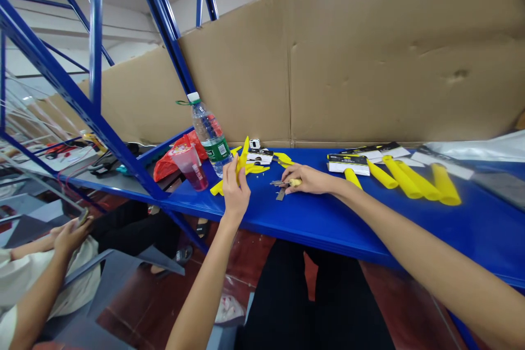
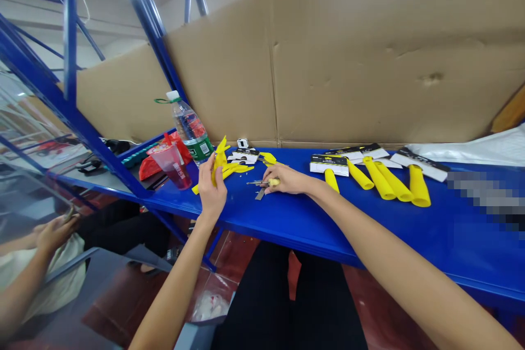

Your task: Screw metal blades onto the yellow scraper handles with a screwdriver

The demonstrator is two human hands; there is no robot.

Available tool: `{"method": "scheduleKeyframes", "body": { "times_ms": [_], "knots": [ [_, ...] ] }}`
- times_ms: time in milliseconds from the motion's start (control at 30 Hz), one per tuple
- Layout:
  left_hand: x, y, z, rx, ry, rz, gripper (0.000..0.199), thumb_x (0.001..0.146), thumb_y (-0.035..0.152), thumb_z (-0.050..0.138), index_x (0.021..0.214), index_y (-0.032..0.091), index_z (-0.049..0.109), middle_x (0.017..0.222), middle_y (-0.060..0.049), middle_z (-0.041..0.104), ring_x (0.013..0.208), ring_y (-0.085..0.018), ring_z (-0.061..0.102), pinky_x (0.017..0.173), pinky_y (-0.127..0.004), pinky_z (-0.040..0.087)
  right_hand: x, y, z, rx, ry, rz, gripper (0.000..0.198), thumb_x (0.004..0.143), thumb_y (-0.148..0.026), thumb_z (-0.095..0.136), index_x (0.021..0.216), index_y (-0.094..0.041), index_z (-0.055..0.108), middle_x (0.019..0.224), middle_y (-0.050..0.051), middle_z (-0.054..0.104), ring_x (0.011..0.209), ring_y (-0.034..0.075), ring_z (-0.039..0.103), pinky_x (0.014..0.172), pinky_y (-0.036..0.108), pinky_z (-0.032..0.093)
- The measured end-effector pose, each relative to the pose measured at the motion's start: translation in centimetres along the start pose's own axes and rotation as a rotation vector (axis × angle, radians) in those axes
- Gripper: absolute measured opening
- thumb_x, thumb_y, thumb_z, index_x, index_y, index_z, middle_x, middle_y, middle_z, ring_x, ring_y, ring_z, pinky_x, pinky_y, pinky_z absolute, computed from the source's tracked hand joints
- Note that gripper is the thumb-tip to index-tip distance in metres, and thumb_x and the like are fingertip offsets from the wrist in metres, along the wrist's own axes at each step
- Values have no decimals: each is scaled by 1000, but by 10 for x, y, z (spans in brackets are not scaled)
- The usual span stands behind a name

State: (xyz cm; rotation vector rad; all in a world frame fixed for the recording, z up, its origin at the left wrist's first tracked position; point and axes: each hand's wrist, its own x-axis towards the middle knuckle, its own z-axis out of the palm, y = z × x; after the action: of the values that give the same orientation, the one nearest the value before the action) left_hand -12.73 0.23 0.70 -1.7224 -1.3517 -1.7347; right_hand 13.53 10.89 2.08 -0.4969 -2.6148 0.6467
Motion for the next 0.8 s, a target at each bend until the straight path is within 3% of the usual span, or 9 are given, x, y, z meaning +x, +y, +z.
{"method": "scheduleKeyframes", "body": {
  "times_ms": [100,200,333,500,600,667,800],
  "knots": [
    [-1,8,2,-207,3,-145,55,116,56,47,155,20,59,135,-19,72,111,-26,76,93,-40,65,0,1,5,-81,49,33,11,98,-34,80,101,-24,85,115,7,80,109,25,73,104,40,53],
    [-1,27,5,-550,3,-351,56,113,60,52,156,25,59,121,-13,75,89,-20,75,76,-33,66,0,-2,10,-191,81,97,13,101,-24,70,99,-24,83,119,8,79,108,26,74,94,37,54],
    [2,54,12,-871,-14,-532,50,109,61,63,147,29,64,114,-9,75,86,-19,74,72,-32,66,-1,-10,12,-312,78,151,25,99,-12,62,107,-24,83,130,8,78,113,28,75,84,34,52],
    [5,66,17,-979,-37,-614,46,103,60,72,137,29,64,112,-6,74,85,-18,73,65,-29,63,-2,-11,10,-361,145,189,31,98,-11,60,117,-24,79,134,9,76,120,30,73,84,34,51],
    [3,66,19,-1003,-33,-677,43,100,57,77,130,28,65,103,-3,70,78,-14,68,55,-23,54,-2,-7,4,-322,322,235,24,101,-19,60,117,-25,77,132,10,76,115,29,72,82,33,50],
    [0,65,20,-1023,-34,-742,43,96,53,83,126,27,66,96,0,66,72,-12,64,48,-18,48,-2,-3,-2,-228,471,268,20,105,-30,59,111,-23,76,120,10,78,106,28,72,82,34,49],
    [-6,64,18,-1039,-92,-920,46,90,44,89,124,24,67,93,0,66,68,-11,63,43,-16,46,0,-2,-11,79,641,331,42,102,-60,63,97,-20,75,88,6,76,81,23,66,73,34,51]
  ]
}}
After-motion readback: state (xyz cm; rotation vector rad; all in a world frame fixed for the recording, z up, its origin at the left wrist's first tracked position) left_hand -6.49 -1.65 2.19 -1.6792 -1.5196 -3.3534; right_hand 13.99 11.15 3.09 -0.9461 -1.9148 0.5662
